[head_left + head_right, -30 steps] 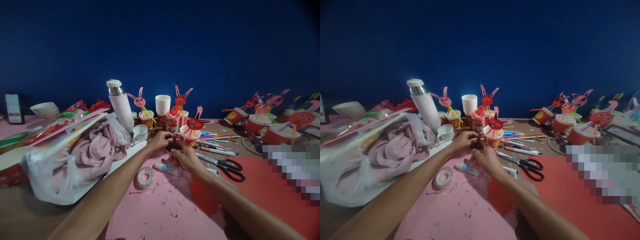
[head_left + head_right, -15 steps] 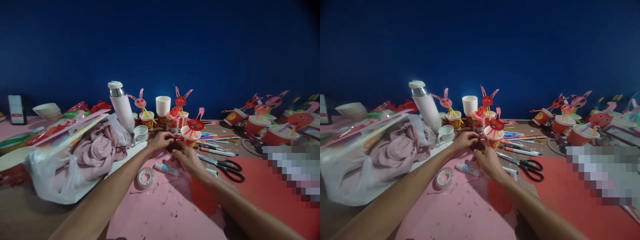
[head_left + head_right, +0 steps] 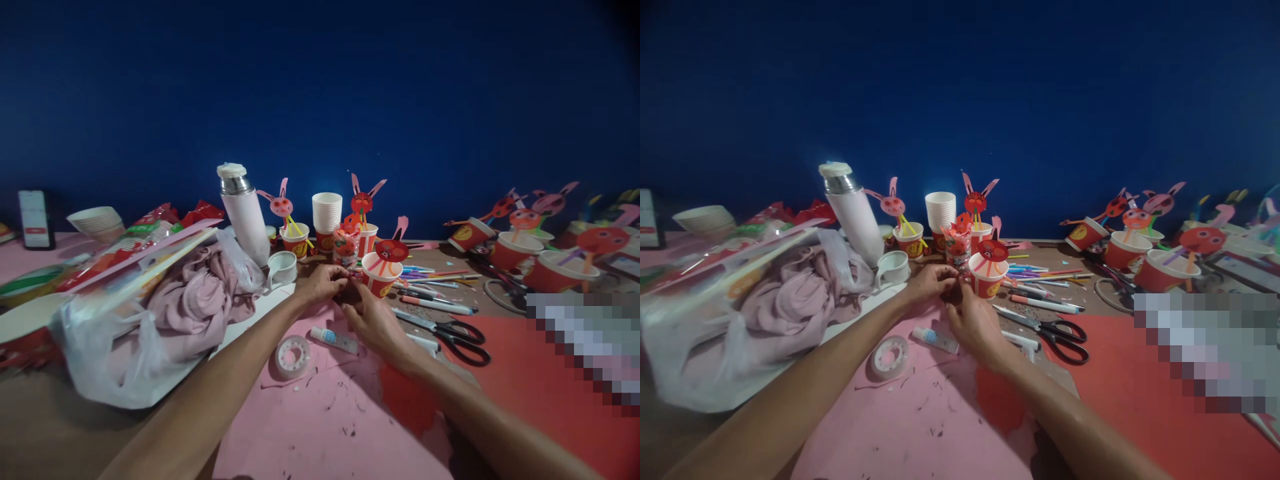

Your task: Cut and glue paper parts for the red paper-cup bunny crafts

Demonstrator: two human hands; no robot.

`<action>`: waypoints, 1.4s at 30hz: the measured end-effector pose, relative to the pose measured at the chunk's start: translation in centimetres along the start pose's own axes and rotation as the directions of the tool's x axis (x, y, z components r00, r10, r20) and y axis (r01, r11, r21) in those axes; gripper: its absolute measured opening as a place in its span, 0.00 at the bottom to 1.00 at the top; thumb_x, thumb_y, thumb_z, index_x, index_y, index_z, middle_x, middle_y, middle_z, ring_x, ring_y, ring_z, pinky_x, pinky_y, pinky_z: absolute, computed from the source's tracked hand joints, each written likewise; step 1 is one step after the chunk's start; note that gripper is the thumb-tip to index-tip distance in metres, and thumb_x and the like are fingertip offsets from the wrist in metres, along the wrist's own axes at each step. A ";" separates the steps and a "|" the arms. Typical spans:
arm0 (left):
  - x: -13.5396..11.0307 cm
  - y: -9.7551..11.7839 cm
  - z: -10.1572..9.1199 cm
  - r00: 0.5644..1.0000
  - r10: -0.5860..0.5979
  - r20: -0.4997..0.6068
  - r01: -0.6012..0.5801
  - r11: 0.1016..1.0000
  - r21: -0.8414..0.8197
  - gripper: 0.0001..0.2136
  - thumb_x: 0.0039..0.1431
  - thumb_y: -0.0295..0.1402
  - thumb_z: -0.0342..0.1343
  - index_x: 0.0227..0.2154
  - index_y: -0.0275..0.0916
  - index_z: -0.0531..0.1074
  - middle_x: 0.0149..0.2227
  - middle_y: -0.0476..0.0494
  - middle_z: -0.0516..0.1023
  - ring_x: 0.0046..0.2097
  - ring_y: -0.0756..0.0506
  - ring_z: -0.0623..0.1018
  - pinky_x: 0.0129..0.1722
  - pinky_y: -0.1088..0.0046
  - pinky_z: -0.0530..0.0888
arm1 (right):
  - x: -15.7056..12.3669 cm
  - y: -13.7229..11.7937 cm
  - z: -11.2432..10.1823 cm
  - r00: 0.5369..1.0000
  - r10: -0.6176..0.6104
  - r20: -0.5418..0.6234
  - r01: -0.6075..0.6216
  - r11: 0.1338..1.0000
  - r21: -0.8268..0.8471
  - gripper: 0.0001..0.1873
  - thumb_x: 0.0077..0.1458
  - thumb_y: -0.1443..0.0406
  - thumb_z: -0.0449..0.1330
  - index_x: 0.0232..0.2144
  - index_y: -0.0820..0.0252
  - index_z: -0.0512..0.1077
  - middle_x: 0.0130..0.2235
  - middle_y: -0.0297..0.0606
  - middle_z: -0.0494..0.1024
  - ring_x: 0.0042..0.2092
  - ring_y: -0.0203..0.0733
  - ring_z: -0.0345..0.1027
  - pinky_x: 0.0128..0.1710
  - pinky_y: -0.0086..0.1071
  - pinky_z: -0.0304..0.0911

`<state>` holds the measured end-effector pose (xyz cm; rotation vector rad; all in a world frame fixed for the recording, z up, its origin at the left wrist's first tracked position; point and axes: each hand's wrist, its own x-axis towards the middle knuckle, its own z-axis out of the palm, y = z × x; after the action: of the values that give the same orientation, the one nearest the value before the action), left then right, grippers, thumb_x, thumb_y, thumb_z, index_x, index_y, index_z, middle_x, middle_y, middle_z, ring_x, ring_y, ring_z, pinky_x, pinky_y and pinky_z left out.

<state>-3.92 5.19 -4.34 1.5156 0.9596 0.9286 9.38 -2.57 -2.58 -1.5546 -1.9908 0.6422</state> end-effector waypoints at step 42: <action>-0.6 0.1 0.1 0.999 -0.006 0.046 0.009 0.998 -0.068 0.08 0.42 0.28 0.58 0.28 0.32 0.70 0.24 0.49 0.72 0.26 0.51 0.72 0.27 0.75 0.68 | -0.1 0.4 0.1 0.999 -0.032 -0.006 0.032 0.996 -0.086 0.28 0.52 0.65 0.48 0.56 0.70 0.56 0.24 0.39 0.76 0.28 0.44 0.70 0.26 0.30 0.56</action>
<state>-4.07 4.61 -4.25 1.4683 0.8915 0.9093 9.58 -2.60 -2.92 -1.5690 -2.0578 0.5437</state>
